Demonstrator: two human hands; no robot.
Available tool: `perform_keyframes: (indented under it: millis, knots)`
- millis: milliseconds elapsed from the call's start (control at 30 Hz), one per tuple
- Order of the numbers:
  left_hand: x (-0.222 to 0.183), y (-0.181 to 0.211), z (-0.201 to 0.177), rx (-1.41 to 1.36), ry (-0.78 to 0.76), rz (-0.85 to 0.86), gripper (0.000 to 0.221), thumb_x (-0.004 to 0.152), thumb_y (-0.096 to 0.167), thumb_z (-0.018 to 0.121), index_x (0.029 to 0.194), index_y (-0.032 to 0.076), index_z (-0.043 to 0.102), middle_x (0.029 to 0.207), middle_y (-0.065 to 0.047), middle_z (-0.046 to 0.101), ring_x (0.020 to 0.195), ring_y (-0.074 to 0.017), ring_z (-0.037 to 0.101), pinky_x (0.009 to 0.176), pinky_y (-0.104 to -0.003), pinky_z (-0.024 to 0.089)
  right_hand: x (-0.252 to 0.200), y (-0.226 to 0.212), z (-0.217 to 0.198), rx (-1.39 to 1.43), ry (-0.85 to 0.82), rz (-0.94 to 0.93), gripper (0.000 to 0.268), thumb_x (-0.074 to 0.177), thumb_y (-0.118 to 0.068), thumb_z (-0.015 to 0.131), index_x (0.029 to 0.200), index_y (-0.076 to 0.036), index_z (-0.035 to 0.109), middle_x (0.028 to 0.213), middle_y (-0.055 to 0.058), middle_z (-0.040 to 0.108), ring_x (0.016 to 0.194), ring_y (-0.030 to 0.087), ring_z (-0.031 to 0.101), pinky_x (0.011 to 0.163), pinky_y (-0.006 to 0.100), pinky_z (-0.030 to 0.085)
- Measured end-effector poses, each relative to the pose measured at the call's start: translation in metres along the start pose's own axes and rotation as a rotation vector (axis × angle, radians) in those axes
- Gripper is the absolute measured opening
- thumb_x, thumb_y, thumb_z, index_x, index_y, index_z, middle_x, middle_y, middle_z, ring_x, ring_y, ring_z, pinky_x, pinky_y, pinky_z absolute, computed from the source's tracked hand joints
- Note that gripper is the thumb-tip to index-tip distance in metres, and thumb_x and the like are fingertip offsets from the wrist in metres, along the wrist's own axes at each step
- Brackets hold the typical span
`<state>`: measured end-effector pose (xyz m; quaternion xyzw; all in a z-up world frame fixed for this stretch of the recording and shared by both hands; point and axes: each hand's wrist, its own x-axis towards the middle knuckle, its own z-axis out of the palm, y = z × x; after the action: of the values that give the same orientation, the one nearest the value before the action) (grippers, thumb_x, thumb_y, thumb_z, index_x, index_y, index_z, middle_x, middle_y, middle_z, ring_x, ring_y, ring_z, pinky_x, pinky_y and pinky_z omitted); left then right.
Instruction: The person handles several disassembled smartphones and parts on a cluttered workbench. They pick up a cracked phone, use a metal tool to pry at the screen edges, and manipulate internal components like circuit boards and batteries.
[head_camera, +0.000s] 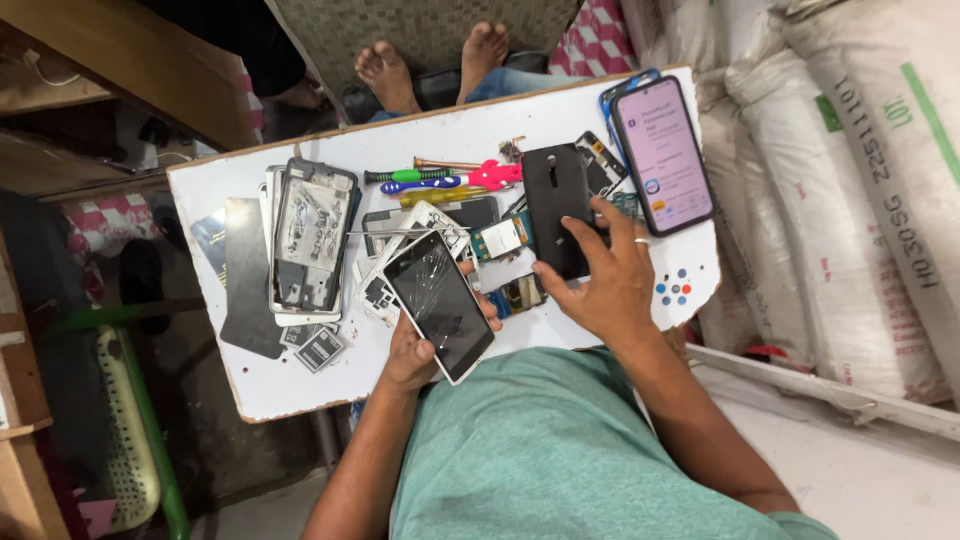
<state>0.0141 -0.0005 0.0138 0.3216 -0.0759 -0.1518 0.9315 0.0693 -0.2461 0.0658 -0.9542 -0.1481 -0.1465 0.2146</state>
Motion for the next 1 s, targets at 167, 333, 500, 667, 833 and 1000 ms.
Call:
perform_keyframes:
  millis: [167, 333, 500, 667, 833, 1000]
  knots:
    - [-0.006, -0.004, -0.001, 0.014, 0.007, 0.009, 0.109, 0.081, 0.053, 0.086, 0.156, -0.005, 0.032, 0.119, -0.024, 0.067, 0.112, -0.0344, 0.070, 0.100, -0.047, 0.058, 0.002, -0.008, -0.002, -0.029, -0.023, 0.025, 0.068, 0.072, -0.038, 0.092, 0.127, -0.007, 0.067, 0.139, 0.020, 0.052, 0.114, 0.035, 0.056, 0.092, 0.047, 0.050]
    - [-0.003, -0.003, -0.001, 0.041, 0.006, 0.021, 0.109, 0.081, 0.053, 0.085, 0.156, -0.006, 0.033, 0.119, -0.024, 0.067, 0.111, -0.0343, 0.071, 0.099, -0.047, 0.059, 0.008, -0.005, -0.004, 0.024, -0.030, 0.065, 0.071, 0.067, -0.030, 0.091, 0.129, -0.008, 0.066, 0.137, 0.019, 0.051, 0.117, 0.035, 0.056, 0.098, 0.048, 0.047]
    - [-0.003, -0.002, -0.002, 0.022, 0.004, 0.024, 0.107, 0.082, 0.052, 0.085, 0.157, -0.005, 0.033, 0.120, -0.024, 0.067, 0.112, -0.0349, 0.070, 0.100, -0.047, 0.058, 0.018, 0.017, -0.029, 0.073, -0.019, 0.090, 0.069, 0.066, -0.025, 0.090, 0.130, -0.009, 0.068, 0.139, 0.016, 0.056, 0.123, 0.034, 0.057, 0.107, 0.047, 0.047]
    - [-0.008, -0.003, -0.002, 0.020, 0.004, 0.022, 0.107, 0.080, 0.048, 0.086, 0.157, -0.003, 0.032, 0.123, -0.025, 0.066, 0.116, -0.0362, 0.069, 0.106, -0.050, 0.057, 0.031, 0.054, -0.065, 0.052, -0.001, 0.061, 0.064, 0.072, -0.024, 0.090, 0.131, -0.009, 0.069, 0.142, 0.016, 0.061, 0.132, 0.035, 0.059, 0.114, 0.045, 0.048]
    - [-0.010, -0.005, -0.001, -0.006, 0.023, 0.017, 0.110, 0.078, 0.046, 0.087, 0.158, -0.004, 0.031, 0.123, -0.027, 0.066, 0.116, -0.0379, 0.069, 0.106, -0.051, 0.057, 0.028, 0.079, -0.089, -0.048, 0.017, 0.046, 0.060, 0.073, -0.021, 0.090, 0.128, -0.007, 0.070, 0.139, 0.016, 0.063, 0.134, 0.033, 0.059, 0.115, 0.046, 0.047]
    - [-0.014, -0.008, -0.003, 0.010, 0.064, 0.019, 0.113, 0.077, 0.048, 0.089, 0.158, -0.003, 0.030, 0.124, -0.027, 0.065, 0.115, -0.0385, 0.069, 0.104, -0.051, 0.056, 0.020, 0.101, -0.110, -0.052, 0.017, 0.070, 0.059, 0.073, -0.019, 0.086, 0.129, -0.008, 0.070, 0.140, 0.015, 0.065, 0.129, 0.030, 0.061, 0.111, 0.043, 0.048]
